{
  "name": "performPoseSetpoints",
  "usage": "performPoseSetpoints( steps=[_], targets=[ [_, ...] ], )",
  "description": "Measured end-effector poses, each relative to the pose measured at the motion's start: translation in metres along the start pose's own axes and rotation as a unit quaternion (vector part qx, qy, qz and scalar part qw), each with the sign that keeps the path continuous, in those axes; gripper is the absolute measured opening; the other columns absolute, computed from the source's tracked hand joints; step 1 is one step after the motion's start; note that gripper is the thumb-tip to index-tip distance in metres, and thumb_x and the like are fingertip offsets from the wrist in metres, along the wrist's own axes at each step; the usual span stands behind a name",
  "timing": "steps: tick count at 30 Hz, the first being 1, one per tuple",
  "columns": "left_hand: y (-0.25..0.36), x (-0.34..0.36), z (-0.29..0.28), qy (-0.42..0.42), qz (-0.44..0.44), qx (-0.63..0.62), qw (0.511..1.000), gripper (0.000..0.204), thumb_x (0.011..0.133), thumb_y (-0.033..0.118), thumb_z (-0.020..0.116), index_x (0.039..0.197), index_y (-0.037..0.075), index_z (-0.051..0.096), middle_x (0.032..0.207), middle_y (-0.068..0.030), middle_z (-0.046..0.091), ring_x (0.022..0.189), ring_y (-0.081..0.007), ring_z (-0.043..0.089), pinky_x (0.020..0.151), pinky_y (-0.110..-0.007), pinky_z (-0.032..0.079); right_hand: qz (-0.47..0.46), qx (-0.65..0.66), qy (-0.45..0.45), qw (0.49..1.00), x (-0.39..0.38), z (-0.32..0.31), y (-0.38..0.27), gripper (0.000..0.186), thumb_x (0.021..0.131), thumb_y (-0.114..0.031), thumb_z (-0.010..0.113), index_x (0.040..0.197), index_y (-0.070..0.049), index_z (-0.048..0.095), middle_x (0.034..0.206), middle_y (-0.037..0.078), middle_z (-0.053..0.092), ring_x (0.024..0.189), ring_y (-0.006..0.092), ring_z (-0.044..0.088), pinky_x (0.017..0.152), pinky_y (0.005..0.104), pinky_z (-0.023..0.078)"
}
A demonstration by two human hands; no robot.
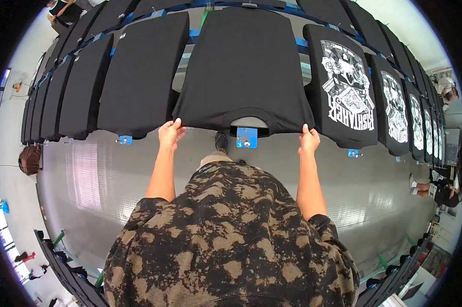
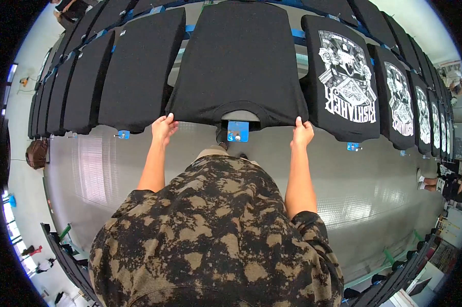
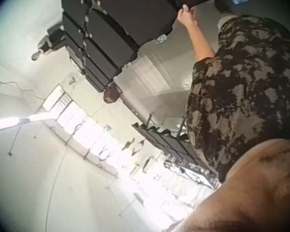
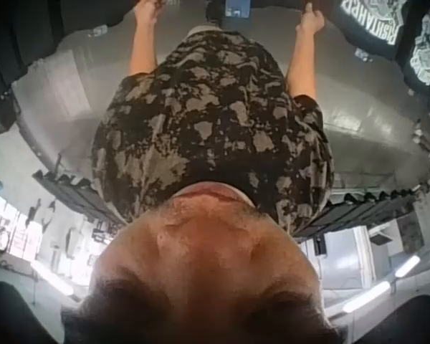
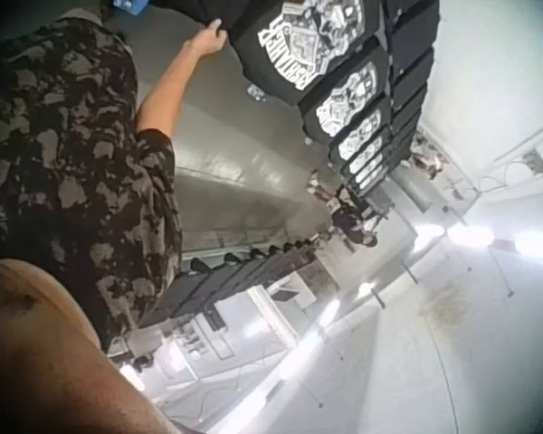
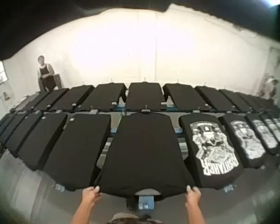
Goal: Positioning t-shirts on platens for screen printing.
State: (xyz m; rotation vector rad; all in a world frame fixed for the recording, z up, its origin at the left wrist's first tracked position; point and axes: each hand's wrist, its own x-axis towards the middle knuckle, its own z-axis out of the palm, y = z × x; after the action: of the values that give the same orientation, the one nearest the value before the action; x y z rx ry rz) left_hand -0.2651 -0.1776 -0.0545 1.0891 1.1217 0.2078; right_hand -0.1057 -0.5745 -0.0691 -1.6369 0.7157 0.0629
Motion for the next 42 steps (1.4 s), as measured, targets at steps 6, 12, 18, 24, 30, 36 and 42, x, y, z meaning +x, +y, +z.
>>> performPoseSetpoints(
  steps=[6, 12, 18, 24, 30, 36, 42],
  targets=[
    [0.002, -0.006, -0.006, -0.026, -0.005, -0.01, 1.0, 0.037, 0.082, 0.014, 0.064, 0.109, -0.006, 0.048, 0.086, -0.01, 0.058, 0.073, -0.0195, 0.06, 0.072, -0.036, 0.051, -0.017, 0.046, -0.013, 0.999, -0.011, -0.008, -0.01, 0.024, 0.081, -0.016, 0.066, 0.067, -0.006, 0.049, 0.064, 0.0, 0.051, 0.055, 0.0078, 0.048, 0.05, 0.0208, 0.039],
    [-0.016, -0.008, -0.022, -0.016, 0.001, -0.014, 1.0, 0.029, 0.082, 0.014, 0.063, 0.101, -0.006, 0.052, 0.083, -0.0088, 0.059, 0.07, -0.0189, 0.061, 0.069, -0.033, 0.051, 0.018, 0.048, -0.017, 0.999, -0.017, -0.025, -0.003, 0.023, 0.08, -0.016, 0.067, 0.069, -0.006, 0.05, 0.067, 0.0, 0.053, 0.057, 0.0092, 0.051, 0.055, 0.022, 0.045],
    [-0.011, -0.018, -0.026, -0.027, 0.021, -0.044, 0.998, 0.023, 0.082, 0.012, 0.063, 0.094, -0.004, 0.054, 0.082, -0.0094, 0.059, 0.068, -0.0182, 0.06, 0.07, -0.033, 0.052, 0.012, 0.114, -0.095, 0.989, -0.029, -0.038, -0.009, 0.017, 0.08, -0.016, 0.067, 0.074, -0.006, 0.054, 0.07, 0.001, 0.054, 0.062, 0.0097, 0.051, 0.064, 0.0253, 0.046],
    [-0.025, -0.02, -0.044, -0.029, 0.008, -0.033, 0.999, 0.022, 0.081, 0.014, 0.065, 0.093, -0.002, 0.055, 0.084, -0.0082, 0.059, 0.071, -0.0198, 0.059, 0.073, -0.035, 0.051, 0.027, 0.13, -0.102, 0.986, -0.039, -0.05, 0.006, 0.017, 0.08, -0.016, 0.067, 0.074, -0.008, 0.053, 0.07, 0.0, 0.054, 0.062, 0.0104, 0.051, 0.066, 0.0276, 0.045],
    [-0.025, -0.031, -0.046, -0.049, 0.018, -0.035, 0.998, 0.023, 0.081, 0.014, 0.065, 0.093, -0.002, 0.054, 0.084, -0.0084, 0.059, 0.072, -0.02, 0.06, 0.073, -0.035, 0.052, 0.02, 0.137, -0.108, 0.985, -0.037, -0.056, 0.014, 0.018, 0.08, -0.016, 0.067, 0.074, -0.008, 0.052, 0.069, 0.0, 0.054, 0.062, 0.0108, 0.051, 0.066, 0.0279, 0.045],
    [-0.032, -0.032, -0.048, -0.033, 0.01, -0.033, 0.999, 0.026, 0.081, 0.012, 0.064, 0.097, -0.006, 0.054, 0.084, -0.0097, 0.059, 0.069, -0.019, 0.06, 0.071, -0.034, 0.053, 0.038, 0.113, -0.095, 0.988, -0.04, -0.058, 0.027, 0.019, 0.081, -0.018, 0.066, 0.074, -0.009, 0.051, 0.068, -0.001, 0.054, 0.062, 0.0107, 0.051, 0.065, 0.0276, 0.045],
    [-0.048, -0.004, -0.041, 0.005, -0.021, 0.002, 1.0, 0.035, 0.082, 0.01, 0.062, 0.107, -0.01, 0.049, 0.085, -0.0115, 0.059, 0.069, -0.0197, 0.06, 0.07, -0.035, 0.053, 0.068, 0.059, -0.096, 0.991, -0.025, -0.049, 0.051, 0.019, 0.08, -0.018, 0.068, 0.074, -0.011, 0.05, 0.068, -0.002, 0.053, 0.063, 0.011, 0.052, 0.068, 0.0304, 0.046]
  ],
)
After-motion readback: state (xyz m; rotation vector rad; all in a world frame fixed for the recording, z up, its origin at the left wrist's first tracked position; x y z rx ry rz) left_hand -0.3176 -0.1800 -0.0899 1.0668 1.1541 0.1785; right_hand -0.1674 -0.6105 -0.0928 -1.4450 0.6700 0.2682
